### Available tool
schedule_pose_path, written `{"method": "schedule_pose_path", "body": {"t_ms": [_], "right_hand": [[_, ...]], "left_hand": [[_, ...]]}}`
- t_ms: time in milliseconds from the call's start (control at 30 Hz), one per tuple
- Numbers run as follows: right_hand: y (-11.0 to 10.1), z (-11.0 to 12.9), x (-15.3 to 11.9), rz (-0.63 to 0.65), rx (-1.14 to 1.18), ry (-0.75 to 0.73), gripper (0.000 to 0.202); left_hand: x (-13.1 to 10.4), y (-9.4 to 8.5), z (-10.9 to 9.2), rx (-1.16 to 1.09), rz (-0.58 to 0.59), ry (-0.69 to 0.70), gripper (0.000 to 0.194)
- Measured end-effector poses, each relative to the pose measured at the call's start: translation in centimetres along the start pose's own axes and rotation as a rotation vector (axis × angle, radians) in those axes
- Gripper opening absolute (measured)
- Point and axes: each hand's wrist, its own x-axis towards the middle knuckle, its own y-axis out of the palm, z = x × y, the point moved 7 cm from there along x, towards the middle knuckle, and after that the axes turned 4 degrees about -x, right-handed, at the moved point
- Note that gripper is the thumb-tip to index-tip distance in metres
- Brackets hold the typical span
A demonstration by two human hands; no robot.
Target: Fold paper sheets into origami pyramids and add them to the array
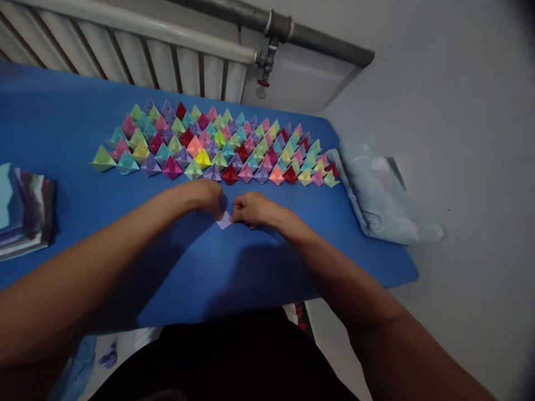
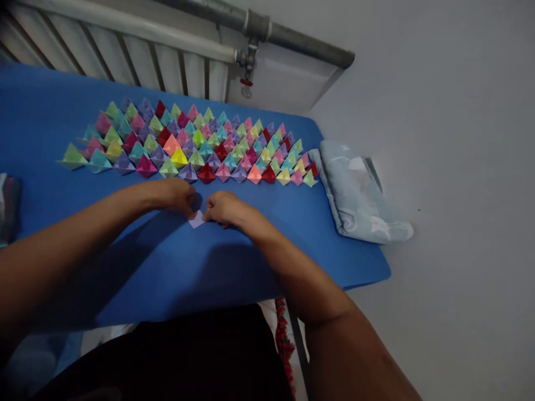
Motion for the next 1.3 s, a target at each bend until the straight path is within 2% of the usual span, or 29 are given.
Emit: {"method": "schedule_pose_path", "body": {"t_ms": [67, 133, 200, 300, 433, 600, 733, 800, 900, 967, 1033, 1100, 1200, 1300], "right_hand": [[0.0, -0.2, -0.3, -0.079, 0.015, -0.105, 0.015], [-0.1, -0.7, -0.7, -0.202, 0.073, -0.225, 0.015], [0.0, -1.5, -1.1, -0.300, 0.207, -0.312, 0.014], [0.3, -2.9, -1.4, -0.374, 0.443, -0.336, 0.012], [0.6, -3.9, -1.4, -0.378, 0.625, -0.286, 0.014], [0.2, -3.9, -2.1, -0.389, 0.688, -0.288, 0.015], [1.7, -2.5, -2.9, -0.270, 0.680, -0.299, 0.028], [2.7, -1.6, -3.3, -0.251, 0.678, -0.319, 0.026], [3.2, -0.8, -3.8, -0.411, 0.597, -0.364, 0.016], [3.2, -0.3, -4.4, -0.513, 0.445, -0.414, 0.015], [3.3, 0.4, -5.1, -0.554, 0.274, -0.469, 0.014], [3.3, 0.8, -5.8, -0.569, 0.205, -0.498, 0.014], [3.2, 0.2, -6.2, -0.559, 0.425, -0.471, 0.011], [3.6, -0.4, -6.1, -0.495, 0.740, -0.443, 0.019]], "left_hand": [[-0.5, -0.6, -1.9, 0.129, -0.094, 0.139, 0.023], [-0.7, -0.6, -2.7, 0.132, -0.126, 0.207, 0.026], [-0.6, -0.3, -2.5, 0.090, -0.114, 0.220, 0.026], [-0.5, 0.0, -1.8, 0.056, -0.130, 0.250, 0.023], [-0.8, 0.1, -1.1, -0.041, -0.210, 0.318, 0.016], [-1.5, 1.3, 1.1, -0.342, -0.211, 0.340, 0.012], [-2.4, 2.3, 2.5, -0.798, -0.279, 0.410, 0.021], [-2.8, 3.2, 2.5, -0.991, -0.298, 0.432, 0.026], [-3.5, 4.5, 1.9, -1.129, -0.309, 0.441, 0.030], [-4.0, 4.8, 1.6, -1.168, -0.335, 0.423, 0.033], [-4.6, 4.9, 1.5, -1.152, -0.343, 0.401, 0.038], [-5.2, 4.8, 1.4, -1.086, -0.324, 0.382, 0.036], [-6.1, 4.6, 1.5, -1.113, -0.329, 0.349, 0.030], [-6.6, 4.8, 1.9, -1.362, -0.430, 0.306, 0.034]]}}
